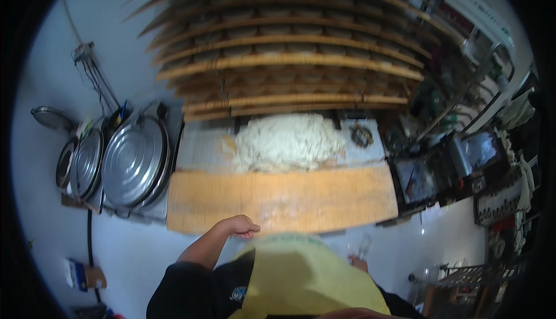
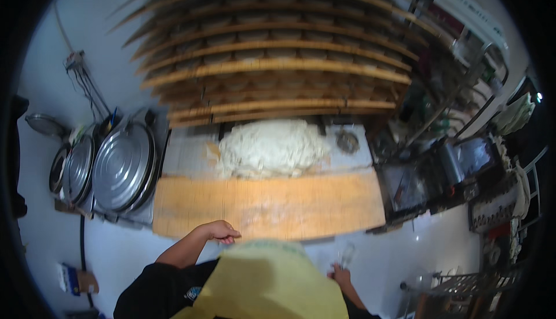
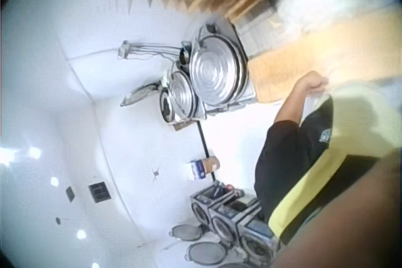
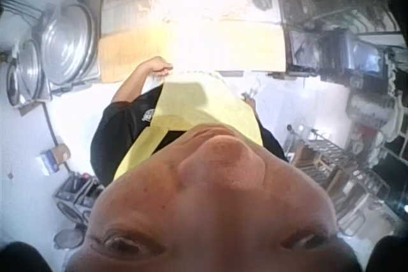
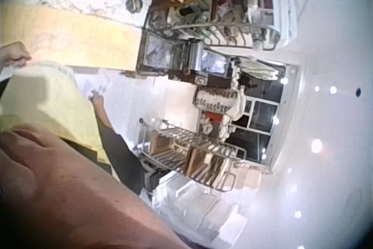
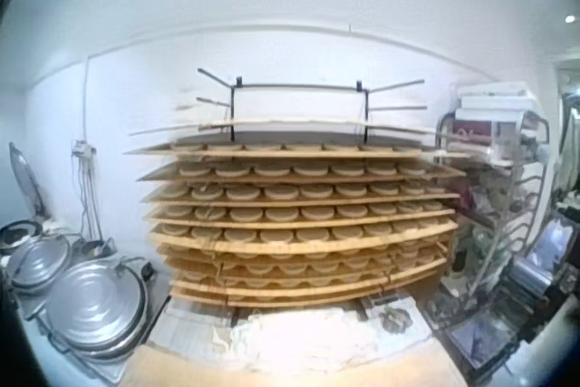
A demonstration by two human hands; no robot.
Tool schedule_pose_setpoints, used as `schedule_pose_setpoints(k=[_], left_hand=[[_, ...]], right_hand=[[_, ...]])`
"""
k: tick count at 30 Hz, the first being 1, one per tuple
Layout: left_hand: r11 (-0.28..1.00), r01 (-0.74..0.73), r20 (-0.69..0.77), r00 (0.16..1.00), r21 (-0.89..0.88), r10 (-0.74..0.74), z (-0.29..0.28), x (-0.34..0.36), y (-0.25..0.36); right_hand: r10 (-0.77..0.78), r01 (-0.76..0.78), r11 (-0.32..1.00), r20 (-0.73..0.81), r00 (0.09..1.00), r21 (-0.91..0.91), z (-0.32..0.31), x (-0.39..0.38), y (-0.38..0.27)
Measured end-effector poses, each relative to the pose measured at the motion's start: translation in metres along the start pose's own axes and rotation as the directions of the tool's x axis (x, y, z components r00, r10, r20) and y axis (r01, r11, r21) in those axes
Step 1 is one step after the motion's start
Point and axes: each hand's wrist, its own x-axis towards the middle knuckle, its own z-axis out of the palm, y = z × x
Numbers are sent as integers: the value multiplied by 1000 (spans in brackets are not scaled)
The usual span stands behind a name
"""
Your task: The person places round dough discs onto a hot griddle using a metal spatula. They arrange the discs in a circular pattern on the cooking surface and then cover the griddle with a lid. The person repeats this process with a second batch of dough discs.
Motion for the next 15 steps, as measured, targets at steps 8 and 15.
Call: schedule_pose_setpoints(k=[8, 15], left_hand=[[139, -965, -278, 199, -222, 940, -153, -197, 447], [-362, -810, -617, 0, -462, 787, -283, -256, 658]], right_hand=[[110, -32, 898, -154, 982, 439, -32, -7, -40], [-27, 112, 932, -243, 970, 344, 8, -75, -123]])
